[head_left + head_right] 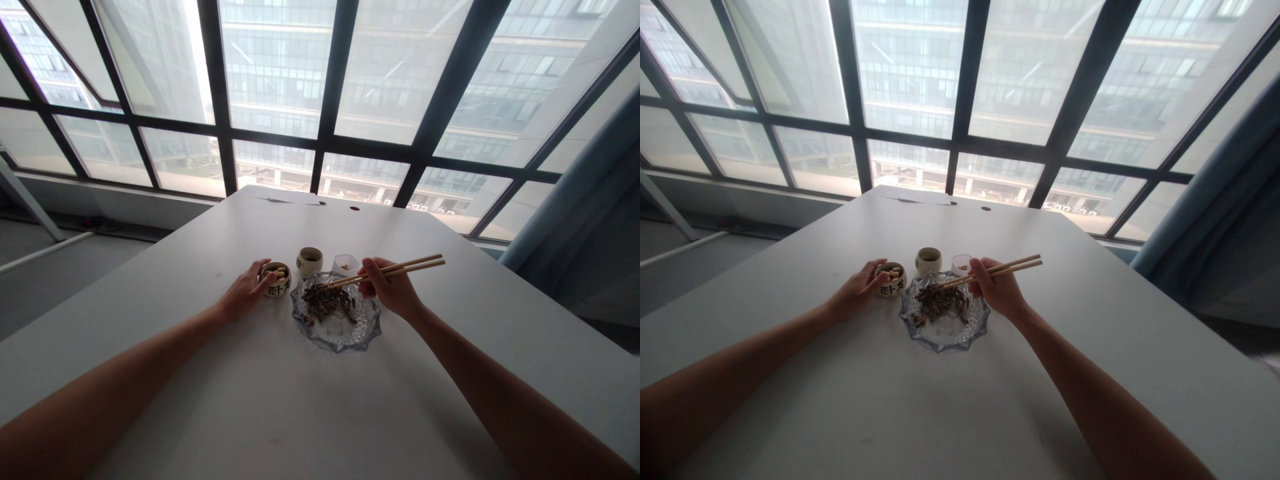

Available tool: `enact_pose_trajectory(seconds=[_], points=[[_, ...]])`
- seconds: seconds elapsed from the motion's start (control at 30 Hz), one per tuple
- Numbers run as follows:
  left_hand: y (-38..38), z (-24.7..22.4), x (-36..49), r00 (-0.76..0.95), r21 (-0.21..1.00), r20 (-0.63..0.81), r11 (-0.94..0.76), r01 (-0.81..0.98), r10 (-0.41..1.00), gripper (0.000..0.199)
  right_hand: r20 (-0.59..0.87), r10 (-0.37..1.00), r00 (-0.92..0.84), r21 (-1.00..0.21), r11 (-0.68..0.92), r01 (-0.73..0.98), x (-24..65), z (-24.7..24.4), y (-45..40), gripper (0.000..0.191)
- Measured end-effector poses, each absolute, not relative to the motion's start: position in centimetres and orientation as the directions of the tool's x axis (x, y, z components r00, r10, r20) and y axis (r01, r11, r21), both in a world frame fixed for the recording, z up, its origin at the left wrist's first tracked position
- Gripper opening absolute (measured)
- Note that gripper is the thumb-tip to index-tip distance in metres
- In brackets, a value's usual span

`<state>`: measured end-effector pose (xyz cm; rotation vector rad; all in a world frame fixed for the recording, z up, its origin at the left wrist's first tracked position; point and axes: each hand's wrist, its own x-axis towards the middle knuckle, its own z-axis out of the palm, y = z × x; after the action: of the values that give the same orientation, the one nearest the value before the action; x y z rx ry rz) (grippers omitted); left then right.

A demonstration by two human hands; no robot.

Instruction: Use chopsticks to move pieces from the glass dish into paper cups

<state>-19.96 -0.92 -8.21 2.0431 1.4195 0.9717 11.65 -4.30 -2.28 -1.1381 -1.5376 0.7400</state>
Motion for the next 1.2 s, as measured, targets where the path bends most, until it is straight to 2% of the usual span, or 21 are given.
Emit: enact_pose_trajectory(seconds=[0.13,0.3,0.37,0.5,0.6,0.67,0.77,0.83,0.93,1.0,1.07,1.13,1.2], points=[[-0.8,-8.2,-20.0,0.215,0.713,0.292,-0.362,0.600,0.932,0.085,0.397,0.917,0.031,-0.886,0.374,0.273,11.9,-1.9,-4.3,0.060],[-0.9,-8.2,-20.0,0.211,0.711,0.294,-0.361,0.604,0.932,0.084,0.336,0.933,0.128,-0.934,0.313,0.174,13.2,-1.0,-3.3,0.062],[-0.9,-8.2,-20.0,0.208,0.712,0.295,-0.360,0.604,0.933,0.084,0.354,0.918,0.179,-0.931,0.327,0.164,14.1,0.1,-3.3,0.060],[-1.0,-8.1,-20.0,0.207,0.712,0.292,-0.357,0.605,0.934,0.084,0.466,0.866,0.183,-0.849,0.379,0.368,16.5,4.0,-5.1,0.056],[-0.9,-8.1,-20.0,0.203,0.709,0.287,-0.350,0.612,0.936,0.085,0.532,0.835,0.144,-0.717,0.353,0.602,17.8,6.4,-6.8,0.058],[-1.0,-8.0,-20.0,0.193,0.705,0.288,-0.344,0.620,0.938,0.086,0.518,0.850,0.095,-0.637,0.310,0.706,18.2,6.9,-7.1,0.060],[-1.0,-7.9,-19.9,0.186,0.710,0.282,-0.335,0.620,0.941,0.088,0.469,0.883,0.020,-0.545,0.272,0.793,18.4,6.3,-6.6,0.065],[-1.1,-7.8,-19.9,0.189,0.715,0.279,-0.335,0.614,0.942,0.088,0.499,0.867,-0.003,-0.496,0.288,0.819,18.1,5.8,-6.1,0.068],[-1.0,-7.9,-19.9,0.189,0.717,0.279,-0.335,0.612,0.941,0.087,0.581,0.813,0.037,-0.524,0.339,0.782,17.3,5.6,-6.1,0.070],[-0.9,-8.0,-19.9,0.183,0.713,0.285,-0.336,0.615,0.941,0.087,0.532,0.846,0.027,-0.612,0.363,0.703,16.5,5.7,-6.5,0.070],[-0.9,-8.0,-19.9,0.179,0.710,0.290,-0.337,0.619,0.940,0.086,0.387,0.919,-0.078,-0.695,0.346,0.630,15.4,5.7,-7.0,0.068],[-1.0,-7.9,-19.9,0.179,0.708,0.291,-0.338,0.620,0.940,0.086,0.233,0.951,-0.204,-0.730,0.310,0.609,14.4,5.3,-7.2,0.065],[-1.0,-7.9,-19.8,0.182,0.707,0.289,-0.338,0.621,0.940,0.086,0.144,0.950,-0.277,-0.731,0.291,0.618,13.6,4.5,-7.1,0.063]])
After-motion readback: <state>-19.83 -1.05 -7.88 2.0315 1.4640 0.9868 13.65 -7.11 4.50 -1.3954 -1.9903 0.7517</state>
